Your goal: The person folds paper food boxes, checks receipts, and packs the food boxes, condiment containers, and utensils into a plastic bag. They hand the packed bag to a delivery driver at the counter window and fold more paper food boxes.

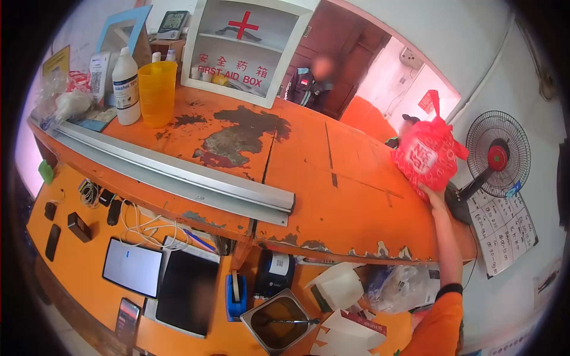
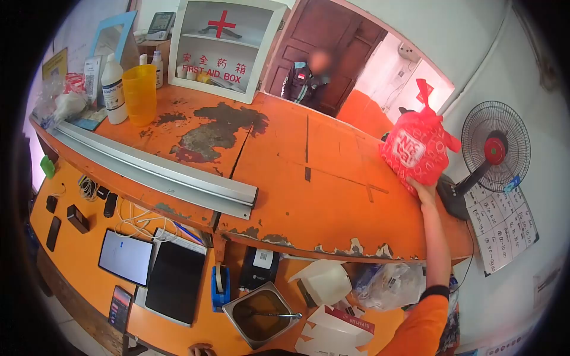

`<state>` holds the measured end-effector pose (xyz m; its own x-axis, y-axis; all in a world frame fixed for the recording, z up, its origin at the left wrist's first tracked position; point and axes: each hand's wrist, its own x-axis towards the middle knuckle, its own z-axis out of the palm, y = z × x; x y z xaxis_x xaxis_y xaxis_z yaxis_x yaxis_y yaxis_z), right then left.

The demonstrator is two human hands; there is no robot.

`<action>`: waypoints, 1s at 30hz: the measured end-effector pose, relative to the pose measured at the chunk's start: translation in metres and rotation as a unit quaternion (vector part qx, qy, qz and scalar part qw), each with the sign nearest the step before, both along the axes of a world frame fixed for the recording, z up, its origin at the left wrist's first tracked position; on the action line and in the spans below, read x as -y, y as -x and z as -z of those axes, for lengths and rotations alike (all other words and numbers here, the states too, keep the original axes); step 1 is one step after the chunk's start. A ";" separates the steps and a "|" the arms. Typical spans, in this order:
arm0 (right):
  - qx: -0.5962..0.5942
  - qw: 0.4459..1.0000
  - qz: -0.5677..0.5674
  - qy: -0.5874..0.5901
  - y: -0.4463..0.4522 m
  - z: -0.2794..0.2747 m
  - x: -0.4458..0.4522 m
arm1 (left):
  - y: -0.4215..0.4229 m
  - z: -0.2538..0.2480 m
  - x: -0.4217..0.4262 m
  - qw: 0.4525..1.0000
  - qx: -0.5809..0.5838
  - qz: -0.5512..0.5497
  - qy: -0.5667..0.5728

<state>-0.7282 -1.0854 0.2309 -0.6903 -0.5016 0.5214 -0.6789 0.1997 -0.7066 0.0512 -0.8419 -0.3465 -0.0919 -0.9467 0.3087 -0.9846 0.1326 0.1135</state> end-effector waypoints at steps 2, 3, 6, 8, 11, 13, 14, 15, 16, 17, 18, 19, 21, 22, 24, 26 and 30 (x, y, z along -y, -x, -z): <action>-0.038 0.998 0.040 -0.017 -0.006 -0.004 0.022 | -0.006 0.042 -0.017 0.997 -0.025 -0.010 -0.067; -0.020 0.976 0.188 -0.104 -0.030 -0.012 0.034 | -0.004 0.026 -0.022 0.978 -0.146 -0.070 -0.131; 0.010 0.913 0.362 -0.185 -0.052 -0.018 0.056 | 0.032 -0.154 0.033 0.943 -0.266 -0.128 -0.154; 0.043 0.901 0.385 -0.194 -0.059 -0.017 0.062 | 0.036 -0.190 0.043 0.945 -0.290 -0.097 -0.118; 0.035 0.900 0.404 -0.159 -0.041 -0.014 0.062 | 0.035 -0.208 0.046 0.943 -0.311 -0.076 -0.089; -0.067 0.900 0.429 -0.039 -0.039 -0.015 0.052 | 0.038 -0.206 0.043 0.948 -0.278 -0.115 -0.105; -0.073 0.899 0.429 -0.045 -0.036 -0.018 0.046 | 0.040 -0.202 0.042 0.948 -0.286 -0.116 -0.071; -0.224 0.889 0.397 0.050 -0.041 -0.030 0.039 | 0.042 -0.207 0.042 0.947 -0.289 -0.119 -0.076; -0.364 0.850 0.352 0.145 -0.048 -0.040 0.034 | 0.042 -0.216 0.045 0.946 -0.300 -0.112 -0.059; -0.364 0.849 0.354 0.144 -0.056 -0.043 0.033 | 0.041 -0.220 0.048 0.945 -0.308 -0.102 -0.041; -0.397 0.843 0.348 0.108 -0.066 -0.045 0.034 | 0.040 -0.215 0.047 0.946 -0.307 -0.098 -0.042; -0.429 0.834 0.340 0.071 -0.071 -0.046 0.034 | 0.040 -0.206 0.044 0.946 -0.306 -0.100 -0.023; -0.375 0.884 0.279 0.035 -0.052 -0.031 0.040 | 0.037 -0.201 0.044 0.947 -0.306 -0.098 -0.005; -0.316 0.925 0.211 -0.001 -0.046 -0.027 0.042 | 0.036 -0.203 0.044 0.943 -0.322 -0.085 -0.027; -0.324 0.917 0.235 -0.010 -0.040 -0.023 0.046 | 0.039 -0.208 0.045 0.938 -0.337 -0.070 -0.047; -0.351 0.882 0.314 0.002 -0.054 -0.018 0.054 | 0.039 -0.217 0.047 0.939 -0.326 -0.093 -0.056; -0.362 0.902 0.235 0.011 -0.060 -0.020 0.052 | 0.044 -0.230 0.047 0.939 -0.313 -0.120 -0.079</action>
